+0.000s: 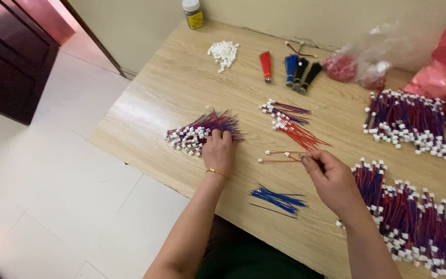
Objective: Attaching small white connectors to the ends of colored wires
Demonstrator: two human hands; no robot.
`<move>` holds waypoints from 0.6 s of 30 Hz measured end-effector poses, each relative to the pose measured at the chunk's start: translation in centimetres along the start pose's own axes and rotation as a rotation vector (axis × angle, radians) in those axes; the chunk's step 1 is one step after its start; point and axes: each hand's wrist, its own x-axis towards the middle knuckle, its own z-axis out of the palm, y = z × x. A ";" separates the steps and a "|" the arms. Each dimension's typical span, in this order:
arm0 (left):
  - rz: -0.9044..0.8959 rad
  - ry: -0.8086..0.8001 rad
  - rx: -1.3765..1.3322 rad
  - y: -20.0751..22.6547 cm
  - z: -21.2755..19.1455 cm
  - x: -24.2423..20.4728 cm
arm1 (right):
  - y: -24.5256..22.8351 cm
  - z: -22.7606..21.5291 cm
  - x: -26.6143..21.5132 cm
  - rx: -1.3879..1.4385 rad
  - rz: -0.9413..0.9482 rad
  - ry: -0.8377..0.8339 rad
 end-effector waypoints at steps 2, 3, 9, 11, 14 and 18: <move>-0.008 -0.032 -0.015 -0.9 1.7 -0.8 | 0.0 0.3 0.5 0.016 -0.007 0.004; -0.015 -0.066 -0.039 -1.1 2.6 -1.4 | 0.1 0.2 0.5 0.025 -0.010 0.012; -0.028 -0.093 -0.269 -2.1 -3.4 0.2 | 1.8 0.6 1.2 0.059 -0.004 -0.012; -0.001 -0.045 -0.149 -3.8 -2.9 1.1 | 1.4 0.4 0.9 0.042 0.007 -0.006; 0.000 -0.020 0.032 -6.2 -3.2 1.7 | 1.8 0.4 0.9 0.009 0.015 0.000; -0.105 -0.149 0.047 -7.8 -3.5 3.3 | 1.7 0.6 1.1 -0.004 0.006 -0.001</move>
